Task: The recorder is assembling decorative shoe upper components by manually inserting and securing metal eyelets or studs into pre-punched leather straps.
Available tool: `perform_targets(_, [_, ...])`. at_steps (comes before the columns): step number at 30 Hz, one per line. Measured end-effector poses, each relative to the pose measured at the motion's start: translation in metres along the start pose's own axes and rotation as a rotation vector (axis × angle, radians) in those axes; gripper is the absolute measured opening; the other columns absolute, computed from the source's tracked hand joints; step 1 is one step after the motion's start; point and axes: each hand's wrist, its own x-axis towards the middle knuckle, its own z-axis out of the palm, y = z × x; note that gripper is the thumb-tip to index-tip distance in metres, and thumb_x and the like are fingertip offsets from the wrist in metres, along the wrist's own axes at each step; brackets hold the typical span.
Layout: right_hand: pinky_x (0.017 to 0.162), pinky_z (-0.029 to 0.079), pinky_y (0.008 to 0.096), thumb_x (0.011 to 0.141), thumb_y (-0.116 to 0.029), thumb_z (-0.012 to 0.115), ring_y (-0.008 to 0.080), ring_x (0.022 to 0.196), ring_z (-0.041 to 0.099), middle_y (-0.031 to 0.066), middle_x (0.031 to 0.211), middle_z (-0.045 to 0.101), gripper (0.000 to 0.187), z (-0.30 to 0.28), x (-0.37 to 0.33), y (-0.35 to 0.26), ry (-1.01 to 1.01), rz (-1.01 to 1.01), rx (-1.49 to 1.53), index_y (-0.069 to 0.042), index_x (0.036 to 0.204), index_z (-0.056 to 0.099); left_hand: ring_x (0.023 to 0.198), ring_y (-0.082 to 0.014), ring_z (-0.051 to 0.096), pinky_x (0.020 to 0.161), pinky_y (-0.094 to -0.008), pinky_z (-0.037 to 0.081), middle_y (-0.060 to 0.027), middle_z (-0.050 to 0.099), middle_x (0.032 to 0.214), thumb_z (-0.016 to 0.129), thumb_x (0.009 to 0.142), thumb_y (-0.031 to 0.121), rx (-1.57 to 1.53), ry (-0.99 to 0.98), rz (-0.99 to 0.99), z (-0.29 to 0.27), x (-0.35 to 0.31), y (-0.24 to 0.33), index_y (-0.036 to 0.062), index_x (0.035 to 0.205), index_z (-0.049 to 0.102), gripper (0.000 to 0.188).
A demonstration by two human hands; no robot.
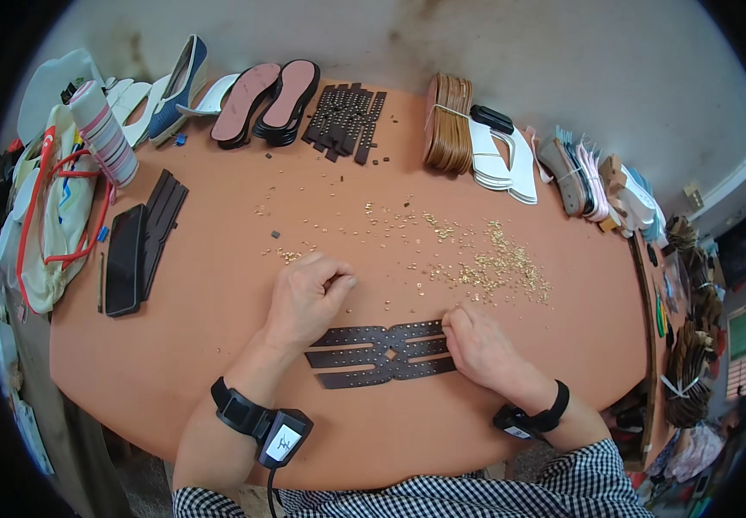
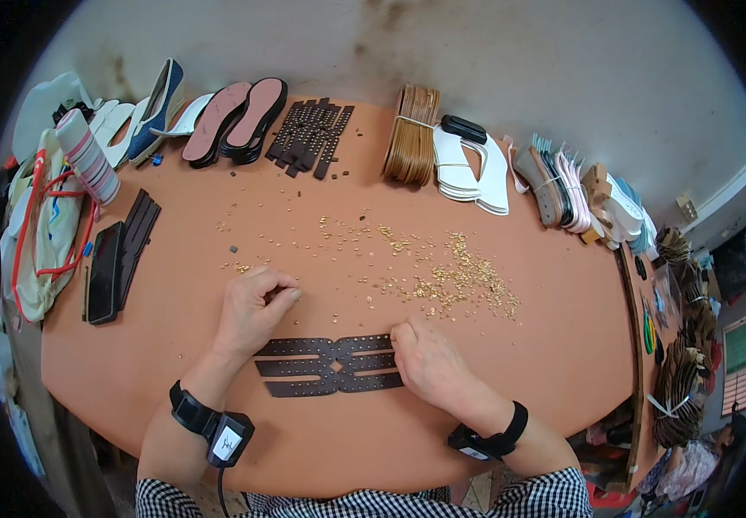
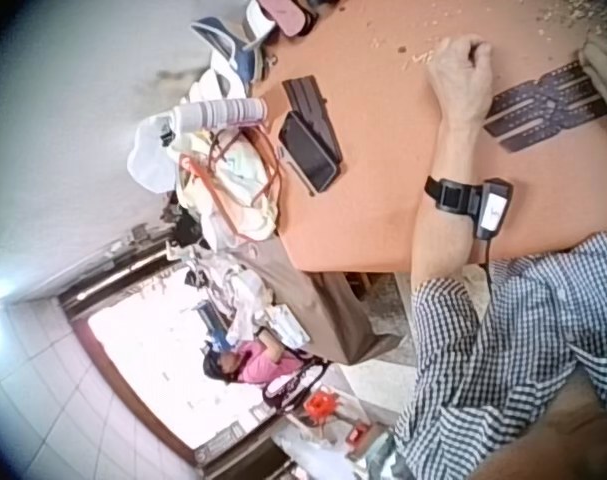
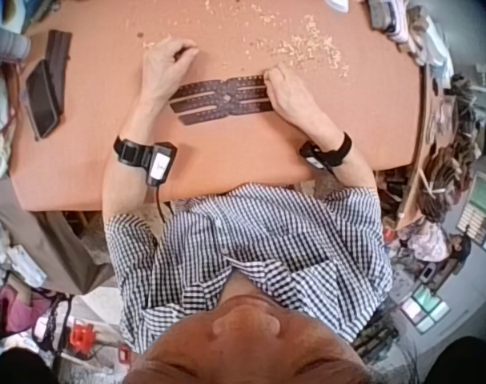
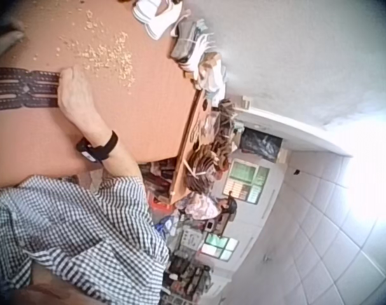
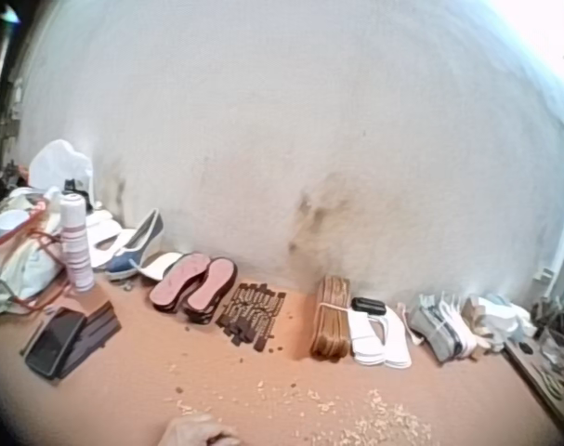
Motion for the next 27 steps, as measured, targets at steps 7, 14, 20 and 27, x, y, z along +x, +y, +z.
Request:
perform_targets(7, [0.066, 0.045, 0.0401, 0.081, -0.002, 0.052, 0.0345, 0.074, 0.053, 0.0163, 0.085, 0.048, 0.01, -0.0003, -0.0008, -0.0004, -0.043, 0.009, -0.032, 0.0, 0.09, 0.047, 0.06, -0.0186, 0.052, 0.055, -0.0299, 0.043, -0.0064, 0.056, 0.066, 0.065, 0.074, 0.007, -0.01, -0.011, -0.023, 0.0001, 0.0003, 0.0025, 0.0029, 0.076, 0.063, 0.005])
perform_targets(14, [0.065, 0.046, 0.04, 0.08, -0.002, 0.053, 0.0341, 0.074, 0.054, 0.0163, 0.084, 0.048, 0.011, -0.0017, 0.0003, -0.0024, -0.051, -0.023, -0.058, 0.0, 0.089, 0.047, 0.06, -0.0193, 0.052, 0.055, -0.0302, 0.043, -0.0068, 0.055, 0.065, 0.065, 0.074, 0.007, 0.0, 0.007, 0.023, 0.0017, 0.0003, -0.0012, 0.0027, 0.075, 0.063, 0.005])
perform_targets(20, [0.064, 0.046, 0.0396, 0.08, -0.001, 0.053, 0.0339, 0.073, 0.054, 0.0161, 0.083, 0.049, 0.011, -0.0003, 0.0006, -0.0014, -0.049, -0.048, -0.068, 0.0, 0.089, 0.047, 0.059, -0.0193, 0.053, 0.055, -0.0305, 0.043, -0.0067, 0.055, 0.064, 0.065, 0.073, 0.007, -0.004, -0.008, -0.014, 0.0006, 0.0006, 0.0002, 0.0026, 0.074, 0.062, 0.006])
perform_targets(27, [0.064, 0.046, 0.0399, 0.08, -0.002, 0.053, 0.034, 0.072, 0.054, 0.0162, 0.083, 0.049, 0.01, 0.0003, 0.0001, 0.002, -0.04, -0.051, -0.041, 0.0, 0.089, 0.048, 0.059, -0.0194, 0.053, 0.055, -0.0307, 0.043, -0.0067, 0.054, 0.064, 0.065, 0.073, 0.007, -0.002, -0.001, 0.009, 0.0023, 0.0006, -0.0016, 0.0027, 0.074, 0.062, 0.005])
